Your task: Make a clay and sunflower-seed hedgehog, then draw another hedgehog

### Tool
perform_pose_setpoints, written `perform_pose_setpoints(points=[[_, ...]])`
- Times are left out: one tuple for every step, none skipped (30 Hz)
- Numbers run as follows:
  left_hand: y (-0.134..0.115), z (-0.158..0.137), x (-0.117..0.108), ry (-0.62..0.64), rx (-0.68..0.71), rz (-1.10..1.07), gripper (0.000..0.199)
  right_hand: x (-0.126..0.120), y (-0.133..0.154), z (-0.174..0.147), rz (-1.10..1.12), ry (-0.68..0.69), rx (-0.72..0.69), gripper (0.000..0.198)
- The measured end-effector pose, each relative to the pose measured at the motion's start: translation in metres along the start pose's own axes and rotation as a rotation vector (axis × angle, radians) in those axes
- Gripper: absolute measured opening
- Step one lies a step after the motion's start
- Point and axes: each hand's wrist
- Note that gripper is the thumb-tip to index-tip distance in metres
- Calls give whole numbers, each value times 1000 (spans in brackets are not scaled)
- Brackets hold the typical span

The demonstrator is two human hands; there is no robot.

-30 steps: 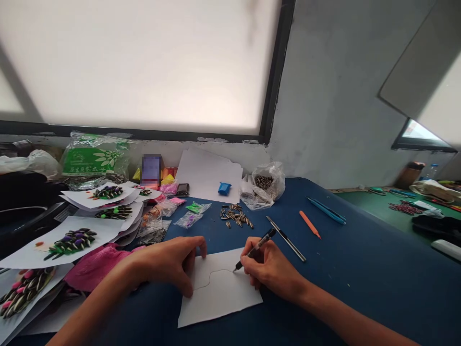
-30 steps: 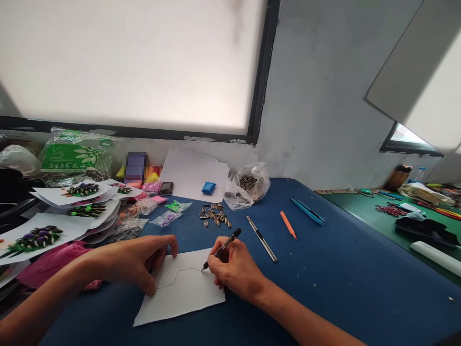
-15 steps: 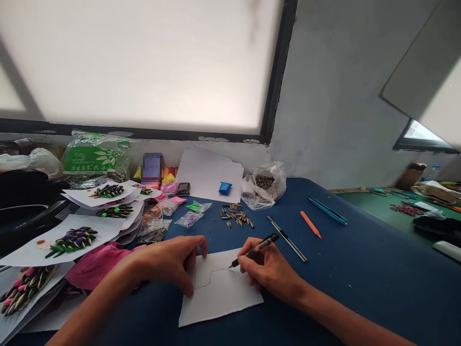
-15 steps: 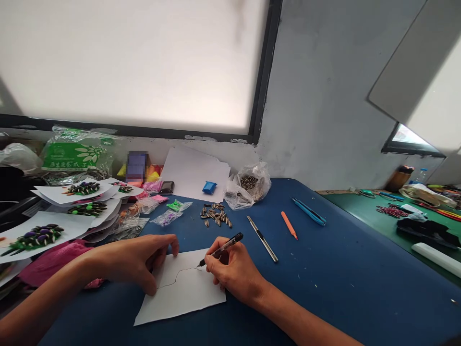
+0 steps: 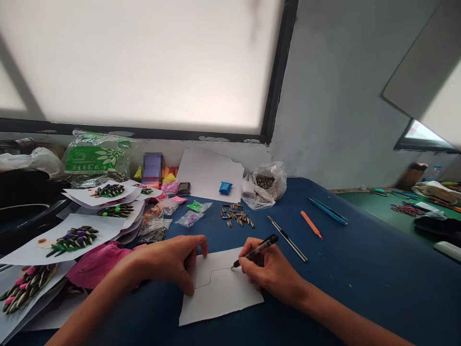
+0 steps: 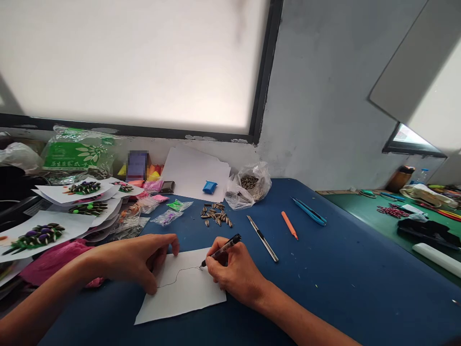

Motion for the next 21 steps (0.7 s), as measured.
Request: perform_pose_setpoints(points=[[0, 0, 0, 0, -1, -2, 54, 0, 0, 0, -9, 2, -5, 13], [0, 0, 0, -1, -1, 0, 54, -1, 0, 0, -18, 3, -12, 12], [0, 0, 0, -2, -1, 4, 54, -1, -1, 0, -27, 4, -20, 11], [0, 0, 0, -3, -1, 9, 54, -1, -1, -1, -34, 6, -26, 10], [1, 1, 0, -5, -1, 13, 55, -1, -2, -1, -39, 7, -31, 10], [1, 1, 0, -7, 2, 14, 55, -2, -2, -1, -43, 10, -33, 10], [2, 1, 1, -7, 4, 13, 55, -2, -2, -1, -49, 12, -35, 10], [3, 1, 1, -8, 7, 13, 56, -2, -2, -1, -56, 13, -35, 10], [4, 2, 1, -10, 12, 14, 56, -3, -2, -1, -67, 12, -35, 10], [5, 2, 1, -10, 15, 13, 57, -3, -1, -2, -80, 8, -37, 11], [5, 2, 1, -9, 18, 11, 57, -3, -1, -2, -93, 4, -41, 12], [5, 2, 1, -7, 17, 8, 56, -3, 0, -2, -106, -2, -44, 12], [5, 2, 1, -7, 14, 6, 56, -4, 0, -2, -118, -7, -46, 13], [5, 2, 1, -6, 9, 4, 56, -4, 0, -2, -126, -9, -46, 14], [4, 2, 1, -6, 6, 3, 55, -4, 0, -2, -131, -8, -44, 14], [3, 2, 1, -6, 3, 4, 55, -4, 0, -2, -134, -6, -43, 14], [2, 2, 1, -8, 3, 4, 55, -4, -1, -1, -137, -3, -41, 14], [1, 1, 1, -7, 2, 5, 55, -4, -1, -1, -141, 1, -39, 14], [1, 1, 0, -6, 1, 7, 55, -4, -2, -1, -145, 5, -40, 14], [0, 1, 0, -4, -2, 11, 55, -4, -2, -1, -148, 9, -42, 13], [0, 1, 0, -3, -4, 17, 54, -5, -3, -1, -149, 11, -44, 13]])
Point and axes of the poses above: each hand's wrist, its own z-axis towards the middle knuckle, its own x-axis out of the palm, y = z × x, and after that the axes turned 9 degrees about -z, right-handed
